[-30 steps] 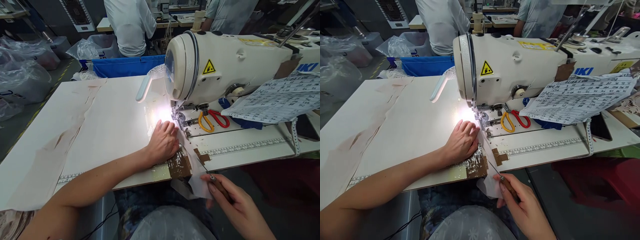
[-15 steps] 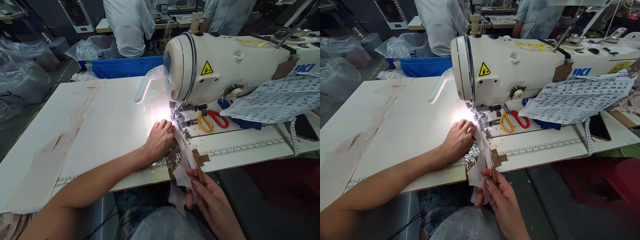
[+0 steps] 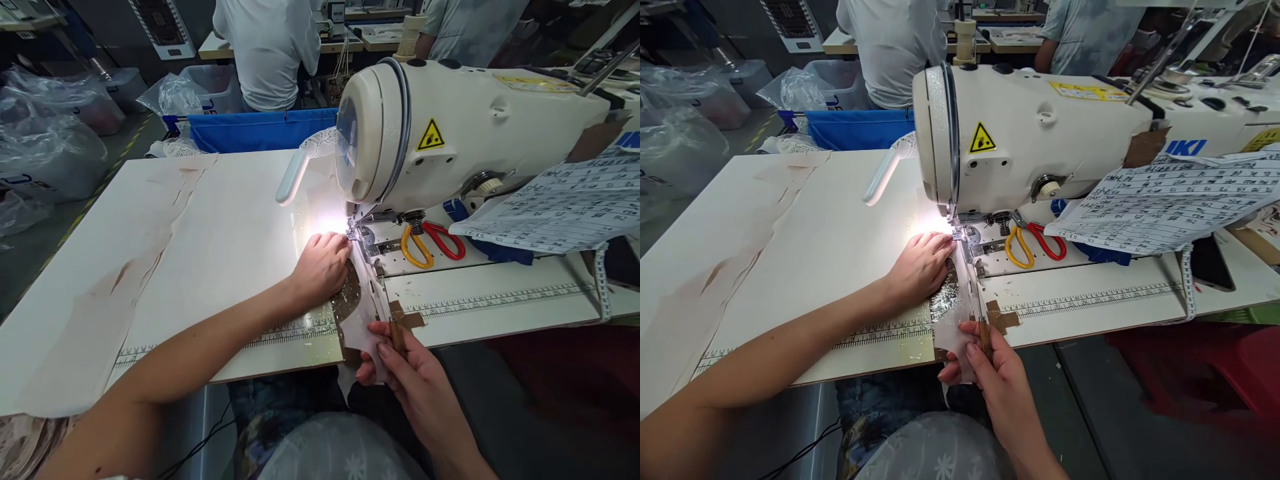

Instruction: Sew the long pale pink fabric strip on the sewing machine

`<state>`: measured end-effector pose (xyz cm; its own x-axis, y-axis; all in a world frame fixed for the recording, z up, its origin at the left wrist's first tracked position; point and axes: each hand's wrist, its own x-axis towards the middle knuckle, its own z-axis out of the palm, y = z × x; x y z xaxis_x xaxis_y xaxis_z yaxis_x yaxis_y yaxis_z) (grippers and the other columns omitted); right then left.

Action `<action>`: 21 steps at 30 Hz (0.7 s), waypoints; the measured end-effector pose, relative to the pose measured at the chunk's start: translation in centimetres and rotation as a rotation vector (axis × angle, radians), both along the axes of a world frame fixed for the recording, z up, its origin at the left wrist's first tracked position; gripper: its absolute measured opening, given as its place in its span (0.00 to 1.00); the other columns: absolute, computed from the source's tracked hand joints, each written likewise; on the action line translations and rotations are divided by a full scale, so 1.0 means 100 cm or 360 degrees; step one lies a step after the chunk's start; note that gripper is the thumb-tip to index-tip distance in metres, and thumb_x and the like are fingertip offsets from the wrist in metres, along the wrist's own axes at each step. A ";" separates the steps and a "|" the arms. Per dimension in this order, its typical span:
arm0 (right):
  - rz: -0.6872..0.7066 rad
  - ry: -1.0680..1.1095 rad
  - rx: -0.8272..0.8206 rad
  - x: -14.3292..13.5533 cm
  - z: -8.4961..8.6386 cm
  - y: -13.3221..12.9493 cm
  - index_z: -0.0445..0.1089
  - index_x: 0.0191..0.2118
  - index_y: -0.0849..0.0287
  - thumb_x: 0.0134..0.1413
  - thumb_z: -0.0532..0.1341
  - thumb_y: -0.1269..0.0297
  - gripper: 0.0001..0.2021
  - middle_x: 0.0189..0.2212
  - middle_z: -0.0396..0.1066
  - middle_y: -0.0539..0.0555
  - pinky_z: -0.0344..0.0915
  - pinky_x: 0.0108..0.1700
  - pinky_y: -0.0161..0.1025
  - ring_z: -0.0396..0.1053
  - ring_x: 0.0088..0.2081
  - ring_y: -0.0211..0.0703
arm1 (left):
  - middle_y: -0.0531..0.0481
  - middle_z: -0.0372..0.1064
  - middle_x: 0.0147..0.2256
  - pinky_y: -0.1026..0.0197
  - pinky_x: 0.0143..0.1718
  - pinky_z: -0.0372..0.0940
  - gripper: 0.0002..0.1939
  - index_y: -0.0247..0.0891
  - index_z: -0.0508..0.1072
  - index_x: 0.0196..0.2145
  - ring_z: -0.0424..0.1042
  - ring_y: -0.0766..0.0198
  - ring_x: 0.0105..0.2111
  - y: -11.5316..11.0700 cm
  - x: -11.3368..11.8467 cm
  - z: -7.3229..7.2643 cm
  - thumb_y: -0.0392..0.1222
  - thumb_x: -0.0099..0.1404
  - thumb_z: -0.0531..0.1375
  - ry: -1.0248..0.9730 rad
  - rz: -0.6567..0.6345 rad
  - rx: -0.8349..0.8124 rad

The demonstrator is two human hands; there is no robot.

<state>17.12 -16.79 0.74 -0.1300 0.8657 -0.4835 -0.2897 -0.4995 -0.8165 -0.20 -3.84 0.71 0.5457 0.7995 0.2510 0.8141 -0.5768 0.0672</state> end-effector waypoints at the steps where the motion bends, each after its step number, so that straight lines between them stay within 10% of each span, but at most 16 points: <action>1: -0.0007 -0.0020 0.0018 -0.001 0.002 0.000 0.68 0.46 0.59 0.51 0.67 0.52 0.21 0.24 0.75 0.52 0.73 0.35 0.41 0.76 0.30 0.45 | 0.37 0.68 0.50 0.50 0.47 0.62 0.18 0.29 0.71 0.49 0.65 0.52 0.49 -0.001 -0.001 0.000 0.36 0.69 0.47 -0.0025 -0.0001 0.0017; 21: 0.0050 -0.0755 0.0311 0.042 -0.006 -0.027 0.72 0.39 0.54 0.57 0.61 0.49 0.14 0.23 0.70 0.48 0.70 0.27 0.33 0.69 0.21 0.37 | 0.35 0.65 0.47 0.46 0.54 0.58 0.19 0.25 0.71 0.48 0.62 0.47 0.49 -0.017 0.009 -0.007 0.38 0.64 0.50 -0.0040 -0.0124 0.0003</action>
